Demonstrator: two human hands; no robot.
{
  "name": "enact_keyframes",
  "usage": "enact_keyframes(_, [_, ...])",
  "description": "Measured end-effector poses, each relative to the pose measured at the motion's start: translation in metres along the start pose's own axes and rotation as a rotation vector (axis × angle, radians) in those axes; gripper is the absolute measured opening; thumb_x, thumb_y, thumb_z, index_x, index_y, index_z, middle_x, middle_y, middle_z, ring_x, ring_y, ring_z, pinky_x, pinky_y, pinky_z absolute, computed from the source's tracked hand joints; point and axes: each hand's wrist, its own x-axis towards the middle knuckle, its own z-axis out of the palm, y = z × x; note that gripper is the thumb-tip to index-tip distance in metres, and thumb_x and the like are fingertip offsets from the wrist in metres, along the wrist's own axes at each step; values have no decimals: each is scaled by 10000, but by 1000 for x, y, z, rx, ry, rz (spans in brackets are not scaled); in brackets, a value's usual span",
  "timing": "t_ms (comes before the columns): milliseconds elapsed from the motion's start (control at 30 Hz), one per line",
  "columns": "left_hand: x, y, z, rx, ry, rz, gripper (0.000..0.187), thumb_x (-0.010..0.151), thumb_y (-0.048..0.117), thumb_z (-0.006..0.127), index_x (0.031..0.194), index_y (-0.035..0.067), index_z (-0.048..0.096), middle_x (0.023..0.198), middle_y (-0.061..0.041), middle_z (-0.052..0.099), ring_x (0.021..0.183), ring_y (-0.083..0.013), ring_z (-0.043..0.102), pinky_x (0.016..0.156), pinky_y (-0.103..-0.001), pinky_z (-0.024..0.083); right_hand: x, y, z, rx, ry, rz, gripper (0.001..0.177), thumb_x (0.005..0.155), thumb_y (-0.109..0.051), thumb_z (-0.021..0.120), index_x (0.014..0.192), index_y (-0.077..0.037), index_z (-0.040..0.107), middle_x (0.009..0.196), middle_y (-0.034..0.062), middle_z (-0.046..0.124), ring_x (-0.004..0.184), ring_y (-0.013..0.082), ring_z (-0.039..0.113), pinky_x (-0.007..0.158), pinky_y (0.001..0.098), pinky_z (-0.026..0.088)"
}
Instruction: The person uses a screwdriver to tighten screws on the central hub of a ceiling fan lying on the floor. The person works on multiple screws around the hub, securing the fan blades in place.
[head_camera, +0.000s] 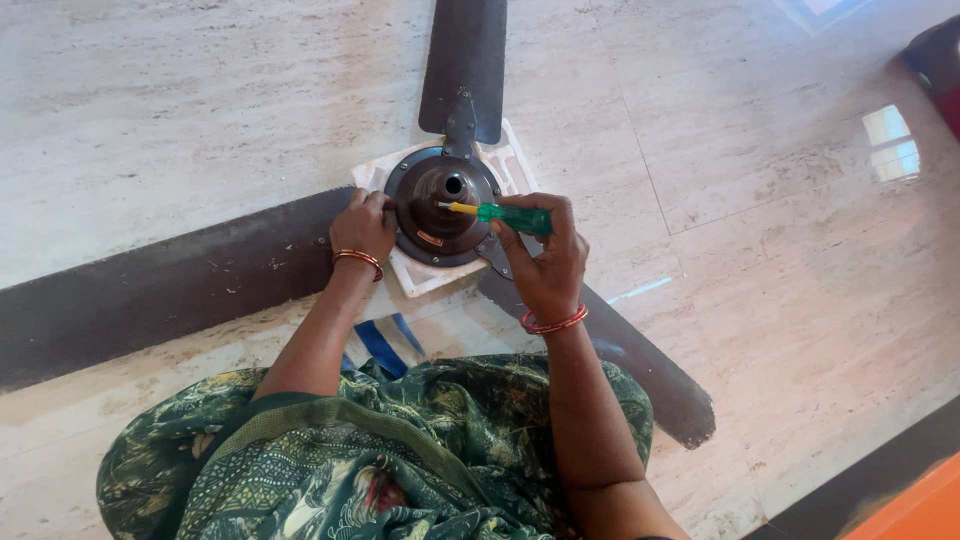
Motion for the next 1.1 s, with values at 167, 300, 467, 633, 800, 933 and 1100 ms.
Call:
enact_keyframes(167, [3,-2,-7,-40,-17,31,197,855,223,721,1042,162,721,1098,-103,679,888,-375,700,755,-489,571,-1,2,1,-40,-9,-4,304,953,-22,784,1171,-28,573,1135,112,767,1061,165,757,905,299,620])
enact_keyframes(300, [4,-2,-7,-66,-19,-3,195,911,256,721,1044,118,684,1075,-97,683,918,-363,705,770,-484,573,-2,3,1,-19,-9,-2,299,956,-18,782,1170,-33,574,1144,112,764,1066,173,754,909,302,620])
enact_keyframes(467, [4,2,-6,4,-45,-10,174,879,230,740,1023,142,697,1101,-95,683,914,-359,712,772,-479,577,-2,3,-1,-27,-11,-17,298,957,-19,782,1170,-36,575,1148,110,764,1075,178,756,917,305,618])
enact_keyframes(633, [5,0,-10,-10,-55,-7,206,843,228,761,1025,150,705,1106,-113,671,889,-369,707,754,-479,575,-2,3,-1,-35,-10,-19,296,953,-20,786,1164,-37,580,1146,112,763,1071,179,756,910,307,617])
enact_keyframes(800, [5,-3,-4,-29,-48,-26,177,906,255,745,1023,135,690,1083,-90,680,911,-347,720,785,-468,583,-2,3,-1,-23,-19,-15,291,957,-22,781,1162,-38,574,1155,110,762,1084,181,754,921,308,617])
enact_keyframes(933, [4,-3,-3,8,-42,29,185,875,237,752,1018,134,696,1093,-102,672,893,-364,709,757,-477,576,-2,2,0,-38,-18,-10,296,946,-20,787,1159,-38,582,1146,115,762,1082,185,754,919,309,618])
enact_keyframes(1100, [5,-4,-8,39,-62,64,188,868,219,743,1036,144,705,1086,-106,675,897,-363,710,746,-477,577,-3,1,0,-5,-21,-13,290,953,-12,779,1160,-36,578,1153,124,758,1087,190,751,927,316,616])
